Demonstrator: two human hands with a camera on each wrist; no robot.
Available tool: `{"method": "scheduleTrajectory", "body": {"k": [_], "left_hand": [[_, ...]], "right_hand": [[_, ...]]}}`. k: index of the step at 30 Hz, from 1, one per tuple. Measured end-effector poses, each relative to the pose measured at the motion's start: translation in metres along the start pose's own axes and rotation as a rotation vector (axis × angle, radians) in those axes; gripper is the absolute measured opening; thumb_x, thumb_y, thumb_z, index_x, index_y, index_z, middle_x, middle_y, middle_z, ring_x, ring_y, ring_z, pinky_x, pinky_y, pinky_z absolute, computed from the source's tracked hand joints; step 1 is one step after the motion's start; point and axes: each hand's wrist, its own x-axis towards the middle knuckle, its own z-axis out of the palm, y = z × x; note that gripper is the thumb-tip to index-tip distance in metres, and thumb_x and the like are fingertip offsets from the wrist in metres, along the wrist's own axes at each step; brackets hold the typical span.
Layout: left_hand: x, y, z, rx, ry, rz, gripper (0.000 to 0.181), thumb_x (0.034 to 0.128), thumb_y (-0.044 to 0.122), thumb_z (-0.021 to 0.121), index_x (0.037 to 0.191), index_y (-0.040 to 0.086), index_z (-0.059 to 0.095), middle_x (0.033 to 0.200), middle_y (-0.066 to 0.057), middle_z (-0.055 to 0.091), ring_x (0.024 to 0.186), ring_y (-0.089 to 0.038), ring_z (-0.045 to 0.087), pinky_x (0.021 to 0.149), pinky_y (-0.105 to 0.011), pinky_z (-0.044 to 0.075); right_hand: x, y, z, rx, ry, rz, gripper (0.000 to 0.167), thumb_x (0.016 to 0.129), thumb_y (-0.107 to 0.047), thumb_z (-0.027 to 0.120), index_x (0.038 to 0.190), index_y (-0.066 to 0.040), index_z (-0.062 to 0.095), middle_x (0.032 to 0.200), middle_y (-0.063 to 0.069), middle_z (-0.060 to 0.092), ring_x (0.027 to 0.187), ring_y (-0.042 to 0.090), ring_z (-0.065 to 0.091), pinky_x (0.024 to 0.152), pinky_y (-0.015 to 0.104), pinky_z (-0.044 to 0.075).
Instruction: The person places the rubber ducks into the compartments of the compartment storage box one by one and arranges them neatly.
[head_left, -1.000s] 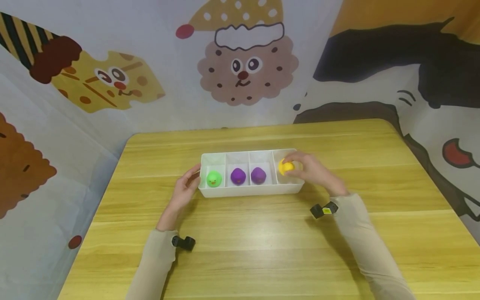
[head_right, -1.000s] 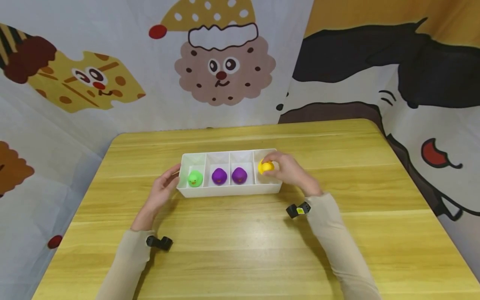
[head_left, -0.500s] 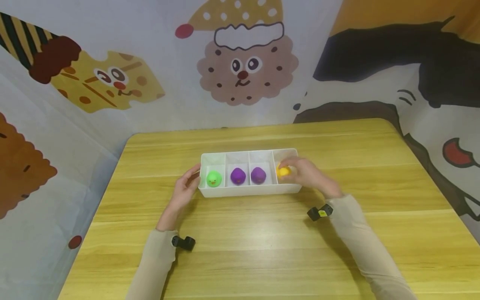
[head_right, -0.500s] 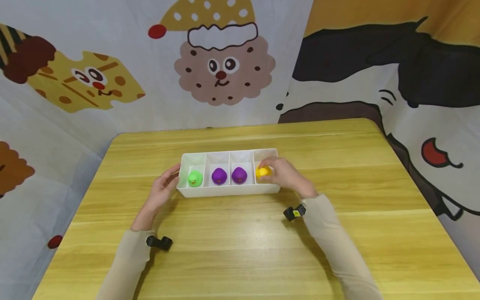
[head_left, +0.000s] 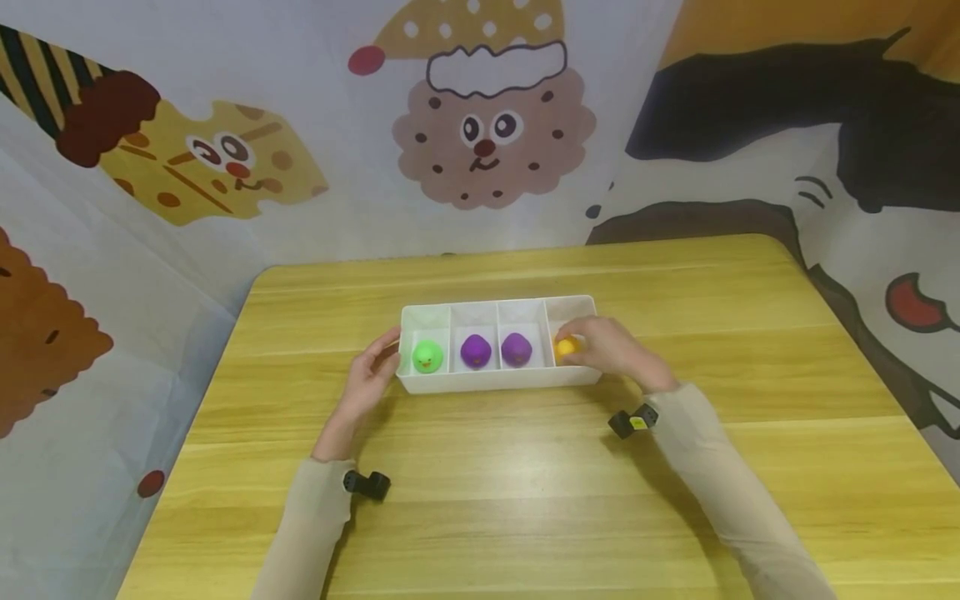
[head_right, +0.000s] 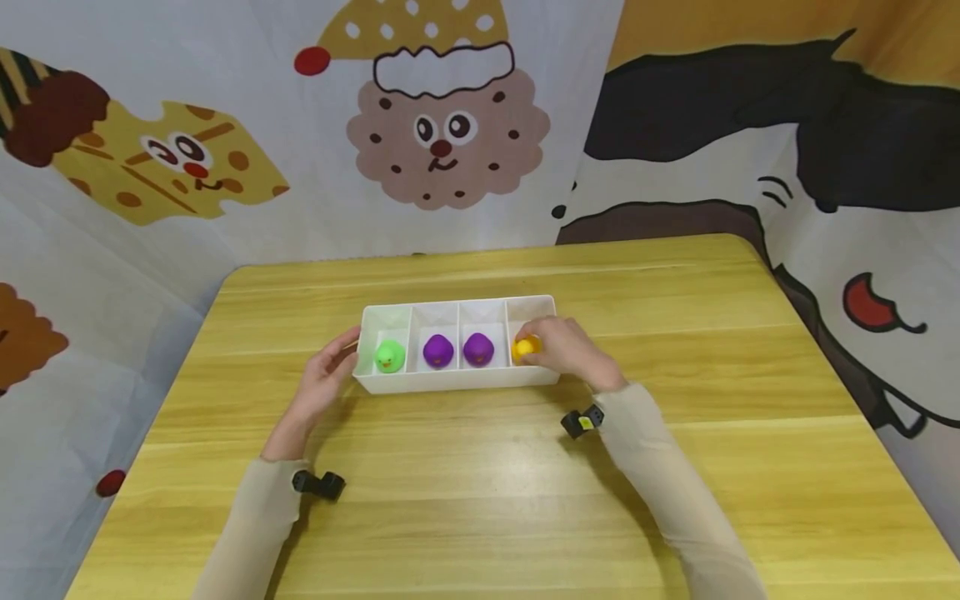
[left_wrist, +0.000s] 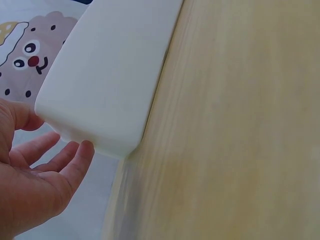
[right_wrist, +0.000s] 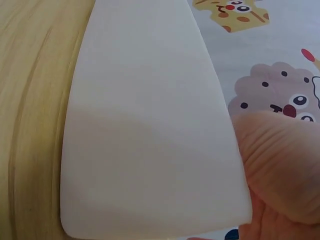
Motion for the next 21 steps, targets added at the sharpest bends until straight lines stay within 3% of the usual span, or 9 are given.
{"method": "scheduleTrajectory", "body": {"k": [7, 15, 21], "left_hand": [[-0.0006, 0.0005, 0.0005, 0.000, -0.003, -0.016, 0.045, 0.0948, -0.006, 0.044, 0.139, -0.005, 0.038, 0.139, -0.026, 0.041, 0.126, -0.036, 0.042, 0.093, -0.024, 0.046], [-0.0003, 0.0015, -0.0004, -0.005, -0.006, -0.010, 0.044, 0.0949, -0.006, 0.043, 0.139, -0.006, 0.038, 0.139, -0.027, 0.041, 0.126, -0.038, 0.042, 0.088, -0.015, 0.045], [0.0005, 0.0016, -0.0001, 0.001, -0.019, -0.018, 0.045, 0.0953, -0.005, 0.044, 0.139, -0.005, 0.037, 0.141, -0.024, 0.039, 0.126, -0.036, 0.042, 0.098, -0.033, 0.044]], "right_hand": [[0.0029, -0.0043, -0.0010, -0.072, -0.037, 0.074, 0.028, 0.079, -0.017, 0.076, 0.105, -0.007, 0.070, 0.107, 0.011, 0.068, 0.100, 0.033, 0.060, 0.086, 0.049, 0.046], [0.0045, -0.0059, -0.0006, -0.125, -0.026, 0.102, 0.029, 0.077, -0.021, 0.076, 0.102, -0.007, 0.070, 0.101, 0.009, 0.070, 0.094, 0.033, 0.061, 0.081, 0.047, 0.045], [0.0051, -0.0059, -0.0002, -0.149, -0.015, 0.096, 0.033, 0.079, -0.025, 0.074, 0.105, -0.005, 0.069, 0.104, 0.010, 0.069, 0.094, 0.034, 0.062, 0.080, 0.048, 0.047]]}}
